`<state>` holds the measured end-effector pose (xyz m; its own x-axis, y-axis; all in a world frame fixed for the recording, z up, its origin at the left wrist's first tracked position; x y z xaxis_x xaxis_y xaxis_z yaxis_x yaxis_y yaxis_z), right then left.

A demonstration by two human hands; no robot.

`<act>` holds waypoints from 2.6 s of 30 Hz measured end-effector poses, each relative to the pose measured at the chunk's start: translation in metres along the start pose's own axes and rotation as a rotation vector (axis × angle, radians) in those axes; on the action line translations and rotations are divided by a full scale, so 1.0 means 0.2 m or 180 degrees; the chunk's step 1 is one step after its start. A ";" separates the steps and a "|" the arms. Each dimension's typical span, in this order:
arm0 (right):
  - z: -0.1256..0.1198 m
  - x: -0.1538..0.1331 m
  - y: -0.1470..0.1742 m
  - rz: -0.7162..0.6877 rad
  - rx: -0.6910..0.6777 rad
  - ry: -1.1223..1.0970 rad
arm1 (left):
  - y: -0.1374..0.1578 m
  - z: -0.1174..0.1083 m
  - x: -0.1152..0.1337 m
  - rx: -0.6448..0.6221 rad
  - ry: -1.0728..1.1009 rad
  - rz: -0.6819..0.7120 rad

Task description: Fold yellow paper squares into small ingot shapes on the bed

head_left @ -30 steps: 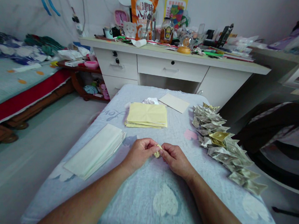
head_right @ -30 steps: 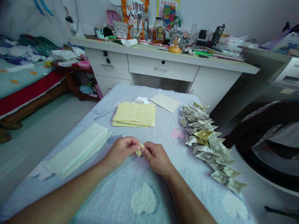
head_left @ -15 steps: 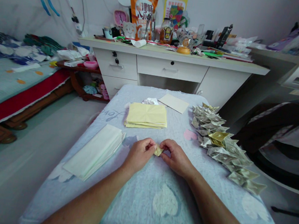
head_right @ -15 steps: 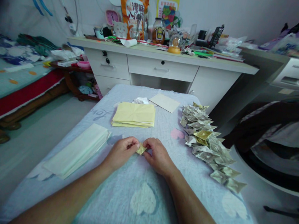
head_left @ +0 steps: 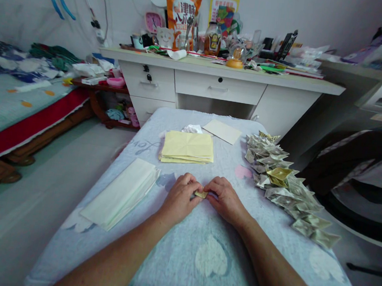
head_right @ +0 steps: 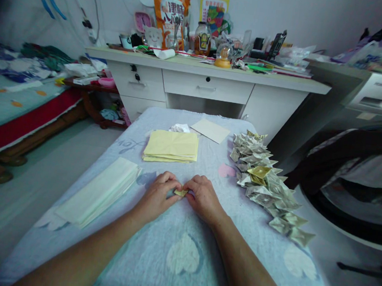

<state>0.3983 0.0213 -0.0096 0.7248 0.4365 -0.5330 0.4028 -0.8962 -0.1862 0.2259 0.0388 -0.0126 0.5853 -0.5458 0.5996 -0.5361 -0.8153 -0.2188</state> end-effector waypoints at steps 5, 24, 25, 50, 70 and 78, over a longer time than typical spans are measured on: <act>0.01 0.00 0.00 -0.0030 -0.0009 0.0031 | 0.00 0.01 -0.01 -0.0054 -0.0115 0.0102; 0.02 0.00 -0.01 0.0001 0.0056 0.0045 | 0.00 0.00 0.00 -0.0084 -0.0185 0.0055; 0.01 -0.01 -0.01 0.0027 0.0051 0.0045 | 0.00 0.00 0.00 -0.0094 -0.0178 0.0046; -0.04 0.02 -0.01 0.0300 -0.0134 -0.0106 | -0.01 0.00 -0.02 0.0074 -0.0011 -0.0261; -0.03 -0.03 -0.08 0.0613 -0.0561 0.0617 | -0.01 0.02 -0.03 0.0145 -0.0432 -0.0406; -0.01 -0.02 -0.09 0.0705 -0.0521 0.0625 | -0.02 0.01 -0.04 0.0174 -0.0514 -0.0529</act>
<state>0.3889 0.0356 -0.0028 0.8922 0.2538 -0.3737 0.2962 -0.9532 0.0599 0.2244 0.0462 -0.0190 0.7548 -0.4234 0.5010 -0.3930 -0.9034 -0.1714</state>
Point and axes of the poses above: each hand's wrist, its own y-axis away from the middle knuckle, its own z-axis out of the palm, x = y × z, the point moved 1 cm from there along -y, towards the middle knuckle, and after that the axes turned 4 degrees about -x, right-handed, at the moved point
